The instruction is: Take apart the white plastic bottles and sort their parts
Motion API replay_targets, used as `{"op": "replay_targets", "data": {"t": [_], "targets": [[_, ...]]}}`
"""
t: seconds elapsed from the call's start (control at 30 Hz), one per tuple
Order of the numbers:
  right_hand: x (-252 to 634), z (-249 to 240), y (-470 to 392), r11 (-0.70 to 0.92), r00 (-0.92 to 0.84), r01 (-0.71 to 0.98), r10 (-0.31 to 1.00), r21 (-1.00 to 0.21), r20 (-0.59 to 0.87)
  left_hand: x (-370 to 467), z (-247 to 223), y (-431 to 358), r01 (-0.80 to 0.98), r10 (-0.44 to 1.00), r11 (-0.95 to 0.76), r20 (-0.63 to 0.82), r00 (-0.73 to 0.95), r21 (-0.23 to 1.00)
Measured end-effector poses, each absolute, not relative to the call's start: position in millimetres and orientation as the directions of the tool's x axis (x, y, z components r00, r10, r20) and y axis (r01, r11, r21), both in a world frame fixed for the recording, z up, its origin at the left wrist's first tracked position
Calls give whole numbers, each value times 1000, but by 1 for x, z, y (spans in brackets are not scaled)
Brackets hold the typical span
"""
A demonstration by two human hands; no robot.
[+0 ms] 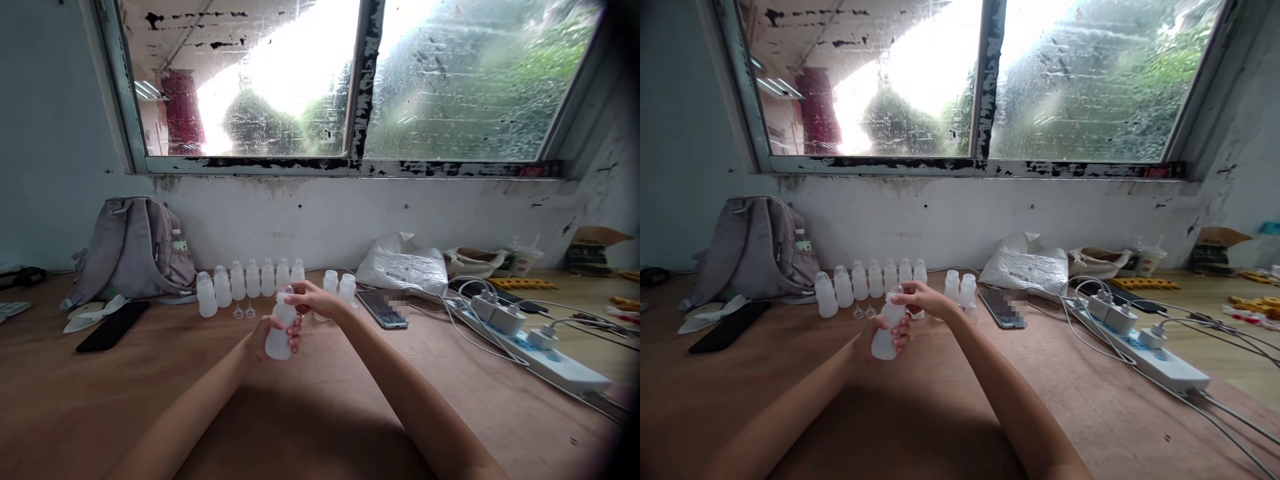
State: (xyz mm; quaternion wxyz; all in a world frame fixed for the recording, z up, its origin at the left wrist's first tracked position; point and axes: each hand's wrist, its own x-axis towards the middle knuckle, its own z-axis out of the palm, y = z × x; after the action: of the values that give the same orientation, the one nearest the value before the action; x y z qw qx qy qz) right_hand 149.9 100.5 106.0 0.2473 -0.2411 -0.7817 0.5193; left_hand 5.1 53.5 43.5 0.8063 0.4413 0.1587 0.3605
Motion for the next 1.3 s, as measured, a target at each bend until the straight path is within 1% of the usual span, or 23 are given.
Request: {"op": "replay_targets", "data": {"t": [0.07, 0.1, 0.17, 0.23, 0.33, 0.43, 0.5, 0.57, 0.73, 0.87, 0.97, 1.03, 1.13, 1.3], "targets": [[155, 111, 101, 291, -820, 56, 559, -955, 122, 1, 43, 56, -458, 615, 443, 111, 781, 771], [157, 112, 102, 280, -830, 47, 546, -959, 119, -1, 42, 58, -459, 581, 465, 130, 804, 758], [161, 112, 106, 288, -816, 63, 567, -955, 118, -5, 38, 62, -450, 571, 456, 135, 810, 768], [162, 110, 110, 300, -796, 96, 596, -949, 108, -10, 35, 67, -432, 609, 419, 106, 786, 799], [161, 105, 112, 306, -766, 113, 633, -945, 114, -13, 32, 71, -368, 734, 272, 56, 677, 889], [157, 102, 112, 361, -659, 177, 735, -916, 162, -11, 35, 71, -233, 839, 68, 72, 540, 970], [155, 101, 112, 399, -588, 234, 784, -886, 198, -8, 37, 72, -140, 884, -40, 100, 456, 989], [154, 102, 113, 417, -559, 279, 803, -865, 207, -7, 38, 75, -46, 919, -125, 133, 370, 991], [152, 104, 112, 422, -496, 403, 846, -812, 194, -11, 33, 88, 133, 948, -243, 205, 245, 961], [150, 103, 111, 405, -472, 447, 864, -797, 174, -15, 28, 96, 415, 951, -310, 270, 154, 855], [150, 100, 113, 401, -472, 457, 866, -794, 167, -17, 26, 97, 550, 950, -309, 283, 135, 776], [150, 96, 116, 404, -484, 437, 859, -803, 169, -17, 26, 97, 583, 946, -319, 288, 149, 748], [152, 91, 122, 423, -515, 388, 836, -819, 188, -16, 27, 97, 586, 945, -326, 278, 174, 742], [154, 88, 127, 442, -558, 333, 804, -833, 204, -14, 31, 94, 513, 956, -289, 216, 198, 808]]}}
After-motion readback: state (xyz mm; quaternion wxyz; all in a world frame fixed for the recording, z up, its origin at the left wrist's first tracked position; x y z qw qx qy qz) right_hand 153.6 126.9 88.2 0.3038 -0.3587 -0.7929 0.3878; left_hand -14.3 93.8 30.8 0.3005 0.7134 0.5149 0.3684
